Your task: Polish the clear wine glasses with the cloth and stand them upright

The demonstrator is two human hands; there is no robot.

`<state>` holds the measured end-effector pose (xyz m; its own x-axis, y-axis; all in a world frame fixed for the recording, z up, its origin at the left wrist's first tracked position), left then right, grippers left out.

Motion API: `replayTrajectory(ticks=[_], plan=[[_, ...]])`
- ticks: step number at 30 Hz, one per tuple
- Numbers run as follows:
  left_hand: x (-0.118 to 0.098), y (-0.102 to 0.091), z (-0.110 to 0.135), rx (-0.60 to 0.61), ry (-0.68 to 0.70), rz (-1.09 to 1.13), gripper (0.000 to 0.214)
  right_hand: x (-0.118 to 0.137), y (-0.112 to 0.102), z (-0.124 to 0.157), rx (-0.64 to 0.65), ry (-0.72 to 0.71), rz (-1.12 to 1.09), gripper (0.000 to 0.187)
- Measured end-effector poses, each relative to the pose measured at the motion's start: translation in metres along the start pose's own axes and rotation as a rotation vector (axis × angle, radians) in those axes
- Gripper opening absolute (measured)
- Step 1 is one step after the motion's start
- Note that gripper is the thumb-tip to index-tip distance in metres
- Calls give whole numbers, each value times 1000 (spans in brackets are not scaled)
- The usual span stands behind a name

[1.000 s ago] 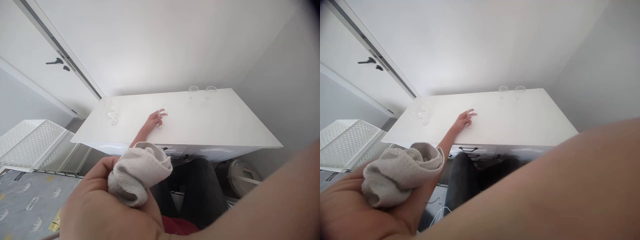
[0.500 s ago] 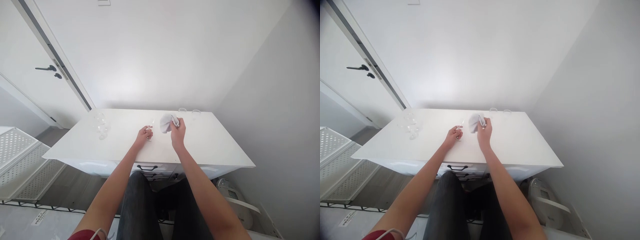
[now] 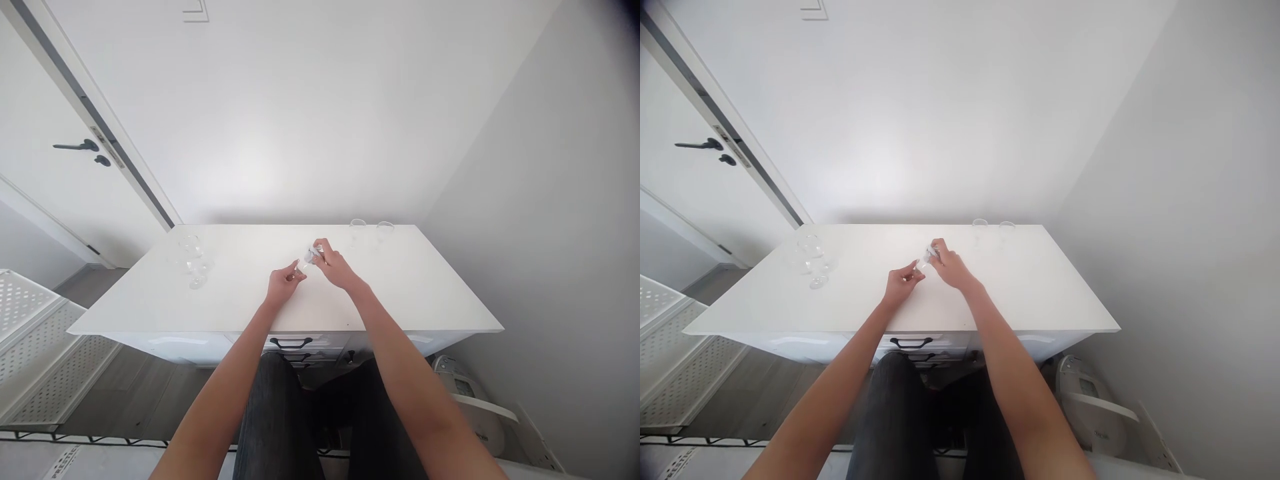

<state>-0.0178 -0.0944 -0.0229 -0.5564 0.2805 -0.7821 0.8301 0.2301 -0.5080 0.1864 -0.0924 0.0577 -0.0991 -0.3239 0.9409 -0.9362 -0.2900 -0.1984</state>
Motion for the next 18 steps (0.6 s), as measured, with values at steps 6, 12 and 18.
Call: replayTrajectory(ticks=[6, 12, 18], plan=[[-4, 4, 1, 100, 151, -180, 45, -16, -8, -4, 174, 88, -107, 30], [-9, 2, 1, 54, 133, -183, 47, -39, -6, 1, -52, 22, -496, 43], [-6, 2, 1, 20, 95, -168, 47, -70, 6, -17, -417, -19, -826, 48]])
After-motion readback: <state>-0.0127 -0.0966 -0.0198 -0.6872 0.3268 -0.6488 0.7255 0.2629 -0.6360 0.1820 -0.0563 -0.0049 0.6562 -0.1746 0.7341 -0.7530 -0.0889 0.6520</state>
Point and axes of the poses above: each hand's wrist, its own z-axis away from the middle knuckle, its own y-axis out of the palm, x = y × z, the point moved 2 cm from there along -z, towards the middle knuckle, and after that the axes turned 14 degrees about -z, right-handed, at the moved point
